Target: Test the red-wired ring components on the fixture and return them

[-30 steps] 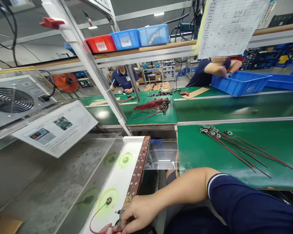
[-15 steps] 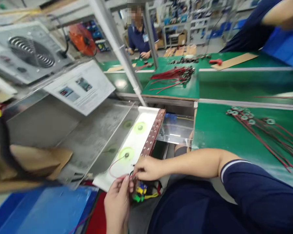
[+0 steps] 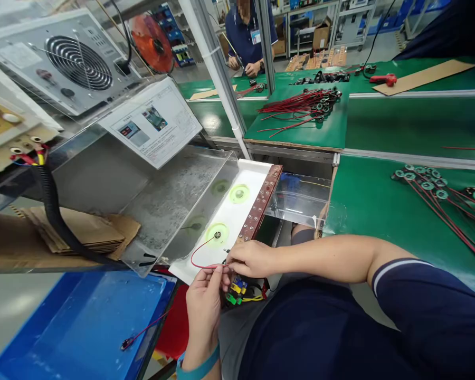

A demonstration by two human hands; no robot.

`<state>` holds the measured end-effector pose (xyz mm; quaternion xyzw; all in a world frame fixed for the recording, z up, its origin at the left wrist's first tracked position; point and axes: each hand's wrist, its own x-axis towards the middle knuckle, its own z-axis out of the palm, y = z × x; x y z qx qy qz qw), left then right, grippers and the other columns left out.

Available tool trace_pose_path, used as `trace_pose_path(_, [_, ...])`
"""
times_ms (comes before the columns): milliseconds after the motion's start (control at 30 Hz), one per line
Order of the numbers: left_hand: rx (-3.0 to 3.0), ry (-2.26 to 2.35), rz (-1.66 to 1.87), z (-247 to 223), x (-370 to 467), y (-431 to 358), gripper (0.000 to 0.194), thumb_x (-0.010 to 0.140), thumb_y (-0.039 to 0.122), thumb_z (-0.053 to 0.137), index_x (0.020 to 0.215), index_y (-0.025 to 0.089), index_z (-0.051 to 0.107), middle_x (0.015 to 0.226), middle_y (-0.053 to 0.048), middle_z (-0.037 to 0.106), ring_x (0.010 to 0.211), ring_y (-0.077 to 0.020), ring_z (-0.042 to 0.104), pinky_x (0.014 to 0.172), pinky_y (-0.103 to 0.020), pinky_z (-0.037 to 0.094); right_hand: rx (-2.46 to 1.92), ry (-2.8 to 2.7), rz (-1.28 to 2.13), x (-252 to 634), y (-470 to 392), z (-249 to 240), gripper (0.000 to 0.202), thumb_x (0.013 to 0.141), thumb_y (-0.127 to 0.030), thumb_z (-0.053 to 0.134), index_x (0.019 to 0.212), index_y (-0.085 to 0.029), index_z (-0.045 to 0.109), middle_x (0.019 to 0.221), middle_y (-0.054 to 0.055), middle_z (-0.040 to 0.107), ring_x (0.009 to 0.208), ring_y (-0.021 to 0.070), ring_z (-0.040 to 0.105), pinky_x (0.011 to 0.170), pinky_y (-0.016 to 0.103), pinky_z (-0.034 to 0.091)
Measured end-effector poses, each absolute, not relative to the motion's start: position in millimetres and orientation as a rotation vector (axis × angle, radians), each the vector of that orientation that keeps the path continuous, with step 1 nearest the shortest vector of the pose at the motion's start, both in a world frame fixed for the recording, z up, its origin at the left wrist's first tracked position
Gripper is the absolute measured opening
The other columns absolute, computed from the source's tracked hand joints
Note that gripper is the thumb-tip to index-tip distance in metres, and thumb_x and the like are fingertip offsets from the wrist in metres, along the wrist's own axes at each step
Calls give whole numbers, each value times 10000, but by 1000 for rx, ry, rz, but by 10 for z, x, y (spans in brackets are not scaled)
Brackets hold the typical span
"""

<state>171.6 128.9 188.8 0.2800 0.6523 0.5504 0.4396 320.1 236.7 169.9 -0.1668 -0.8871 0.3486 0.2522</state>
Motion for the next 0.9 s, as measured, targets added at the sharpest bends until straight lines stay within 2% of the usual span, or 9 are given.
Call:
trace_pose_path(133, [664, 1618, 1397, 1912, 1740, 1305, 363, 722, 427, 817, 825, 145, 613, 659, -2, 644, 548, -88, 515, 527, -201, 407, -368, -2574, 569, 3220, 2369, 1668, 210, 1009, -262, 433, 997, -144, 607, 939, 98, 666, 847, 171, 619, 775, 290, 462])
trace_pose_path(267, [687, 1600, 1444, 1923, 1770, 1304, 369, 733, 405, 810, 935, 147, 640, 751, -21, 675, 570, -90, 527, 533, -208, 402, -342, -2602, 426, 3229, 2361, 1700, 245, 1027, -257, 368, 951, -140, 570, 886, 92, 639, 803, 168, 603, 772, 294, 449])
trace_pose_path(500, [878, 1658, 1315, 1904, 1740, 1225, 318, 785, 446, 762, 842, 162, 631, 671, 5, 624, 593, -107, 528, 571, -219, 420, -357, -2547, 611, 3233, 2300, 1690, 216, 982, -252, 449, 917, -142, 623, 866, 78, 662, 785, 157, 600, 739, 261, 457])
trace_pose_path(600, [956, 1773, 1239, 1929, 1723, 1180, 369, 753, 499, 770, 819, 161, 637, 667, -18, 643, 599, -137, 552, 568, -237, 439, -341, -2541, 686, 3219, 2294, 1656, 201, 951, -244, 492, 906, -146, 661, 847, 66, 671, 782, 158, 606, 719, 254, 460])
trace_pose_path(700, [1039, 1851, 1192, 1943, 1702, 1129, 375, 745, 518, 764, 818, 165, 658, 748, -53, 692, 667, -174, 600, 624, -264, 476, -320, -2534, 722, 3207, 2295, 1641, 216, 944, -249, 500, 926, -148, 690, 853, 64, 680, 791, 158, 608, 709, 251, 459])
trace_pose_path(900, [1402, 1985, 1045, 1910, 1645, 1061, 278, 843, 472, 664, 799, 198, 683, 715, -27, 648, 673, -178, 549, 649, -283, 426, -323, -2572, 762, 3214, 2278, 1653, 216, 943, -246, 513, 951, -148, 706, 879, 71, 686, 796, 159, 609, 682, 253, 450])
